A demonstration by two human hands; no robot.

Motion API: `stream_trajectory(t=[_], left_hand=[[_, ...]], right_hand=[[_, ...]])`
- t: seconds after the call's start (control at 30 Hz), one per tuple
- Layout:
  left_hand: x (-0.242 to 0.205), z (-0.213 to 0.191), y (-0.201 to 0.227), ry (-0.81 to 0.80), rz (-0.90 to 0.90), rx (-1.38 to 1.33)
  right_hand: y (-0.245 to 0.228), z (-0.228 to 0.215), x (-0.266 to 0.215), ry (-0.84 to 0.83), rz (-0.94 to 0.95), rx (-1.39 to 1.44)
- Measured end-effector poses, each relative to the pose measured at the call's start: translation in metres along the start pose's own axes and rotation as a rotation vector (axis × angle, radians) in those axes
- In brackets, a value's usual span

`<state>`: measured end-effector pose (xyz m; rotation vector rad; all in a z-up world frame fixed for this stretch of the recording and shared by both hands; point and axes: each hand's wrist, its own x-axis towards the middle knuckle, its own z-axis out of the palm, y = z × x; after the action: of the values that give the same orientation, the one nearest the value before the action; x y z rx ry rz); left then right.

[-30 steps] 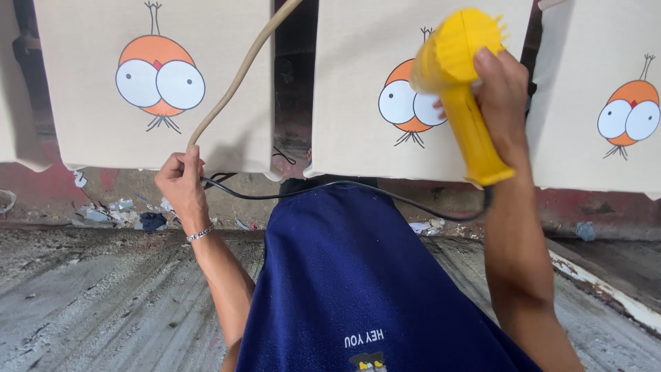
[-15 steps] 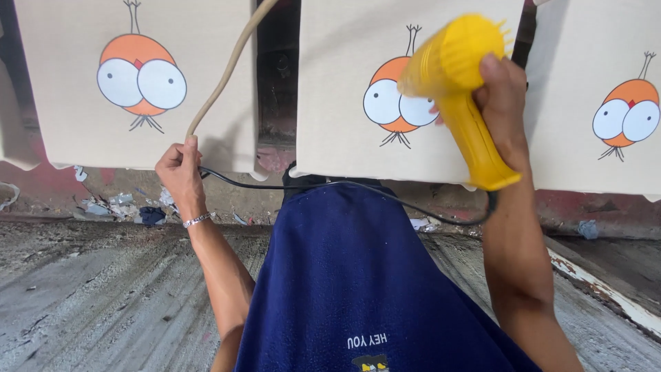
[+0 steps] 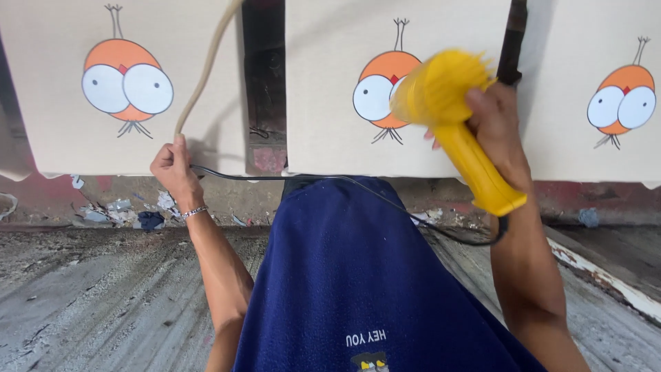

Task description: The person uses a yellow heat gun to apply heat to a printed cartoon design on a hanging canvas. They move the heat gun back and forth over the design while holding the power cord with the other hand.

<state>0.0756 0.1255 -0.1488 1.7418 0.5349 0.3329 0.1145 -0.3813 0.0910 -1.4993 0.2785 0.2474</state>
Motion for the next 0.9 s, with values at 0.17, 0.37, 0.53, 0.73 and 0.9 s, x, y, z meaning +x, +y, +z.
stream_trajectory(t=[0.17,0.37,0.53,0.73,0.9], left_hand=[[-0.001,-0.002,-0.004,-0.002,0.037,-0.061],[-0.008,-0.001,0.016,-0.043,0.062,0.004],[-0.009,0.003,0.028,-0.039,0.027,0.039],[-0.008,-0.002,0.019,-0.028,0.034,0.023],[-0.008,-0.003,0.016,-0.007,0.027,0.048]], right_hand=[[0.018,-0.034,-0.027,-0.034,0.063,-0.028],[0.0,-0.045,-0.021,0.222,0.09,-0.059],[-0.003,-0.035,0.007,0.245,0.014,0.09],[-0.015,-0.015,0.023,-0.033,-0.045,0.078],[0.002,-0.046,0.028,0.198,-0.027,-0.002]])
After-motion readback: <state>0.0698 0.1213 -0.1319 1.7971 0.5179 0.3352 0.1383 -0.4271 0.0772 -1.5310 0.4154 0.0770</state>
